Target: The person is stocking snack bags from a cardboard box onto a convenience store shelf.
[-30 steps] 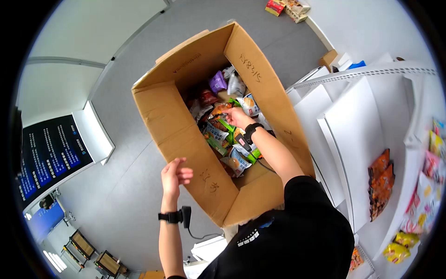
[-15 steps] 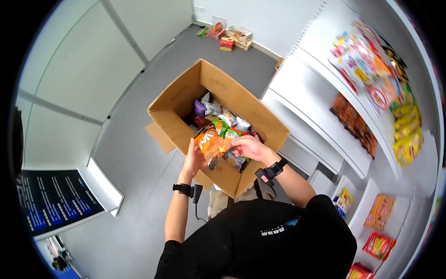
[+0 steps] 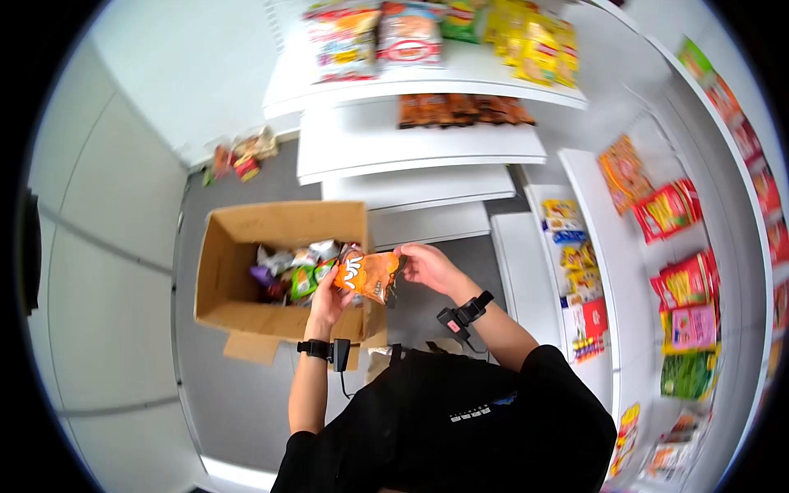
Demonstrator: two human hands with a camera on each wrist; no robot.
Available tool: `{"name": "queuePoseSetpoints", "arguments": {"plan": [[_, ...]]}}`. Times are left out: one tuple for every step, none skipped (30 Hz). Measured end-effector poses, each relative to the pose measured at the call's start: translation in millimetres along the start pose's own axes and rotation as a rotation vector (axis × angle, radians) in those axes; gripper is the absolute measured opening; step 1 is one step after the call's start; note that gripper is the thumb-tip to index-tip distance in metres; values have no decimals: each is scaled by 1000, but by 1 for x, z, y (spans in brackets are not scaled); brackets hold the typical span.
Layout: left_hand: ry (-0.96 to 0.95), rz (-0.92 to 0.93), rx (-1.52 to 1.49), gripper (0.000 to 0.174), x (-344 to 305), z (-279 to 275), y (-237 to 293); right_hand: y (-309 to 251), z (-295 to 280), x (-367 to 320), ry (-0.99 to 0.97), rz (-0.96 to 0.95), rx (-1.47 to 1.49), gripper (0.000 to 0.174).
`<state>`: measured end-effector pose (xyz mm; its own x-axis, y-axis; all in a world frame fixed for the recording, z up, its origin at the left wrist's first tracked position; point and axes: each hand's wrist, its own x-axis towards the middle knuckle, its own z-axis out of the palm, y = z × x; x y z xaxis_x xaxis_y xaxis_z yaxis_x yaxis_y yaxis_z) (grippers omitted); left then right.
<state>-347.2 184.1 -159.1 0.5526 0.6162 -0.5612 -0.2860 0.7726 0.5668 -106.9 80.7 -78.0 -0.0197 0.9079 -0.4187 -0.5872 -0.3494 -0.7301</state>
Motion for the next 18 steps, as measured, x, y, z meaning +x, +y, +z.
{"name": "queuePoseSetpoints", "arguments": {"plan": [[-26,-4,33,38,6,18,-8,-2,-10,-17,87,-1,79,26],[-46,-5,63,37,10,35,-17,-3,-17,-36,145,-10,79,29],[-61,-2,92,36,14,53,-27,-2,-24,-56,198,-15,82,32],[-97,-32,127,35,11,78,-33,0,-34,-74,247,-16,83,35],[-115,-42,149,34,16,93,-47,3,-45,-92,250,-12,74,37],[-150,-40,193,34,16,106,-62,11,-57,-112,246,-13,56,39],[-180,-47,234,33,16,124,-74,11,-70,-133,247,-2,41,41],[-200,-74,266,26,17,140,-88,15,-88,-151,255,-2,16,41],[-194,-93,286,25,16,156,-104,17,-106,-167,259,-2,-11,42],[-211,-116,308,29,15,171,-121,14,-113,-188,314,-28,-3,43],[-223,-140,332,33,14,182,-138,15,-125,-204,327,-29,-14,43],[-254,-166,378,33,16,191,-154,16,-139,-222,340,-29,-25,43],[-268,-179,400,32,13,202,-173,22,-156,-241,347,-36,-45,43],[-279,-190,395,29,11,216,-186,24,-170,-256,350,-26,-50,41],[-291,-200,388,26,8,229,-198,25,-182,-269,363,-24,-39,40],[-300,-215,400,25,7,241,-209,26,-193,-282,377,-20,-30,40],[-307,-224,406,25,6,251,-218,25,-203,-293,389,-15,-24,39],[-311,-233,410,24,4,260,-227,21,-210,-304,384,-14,-20,36]]}}
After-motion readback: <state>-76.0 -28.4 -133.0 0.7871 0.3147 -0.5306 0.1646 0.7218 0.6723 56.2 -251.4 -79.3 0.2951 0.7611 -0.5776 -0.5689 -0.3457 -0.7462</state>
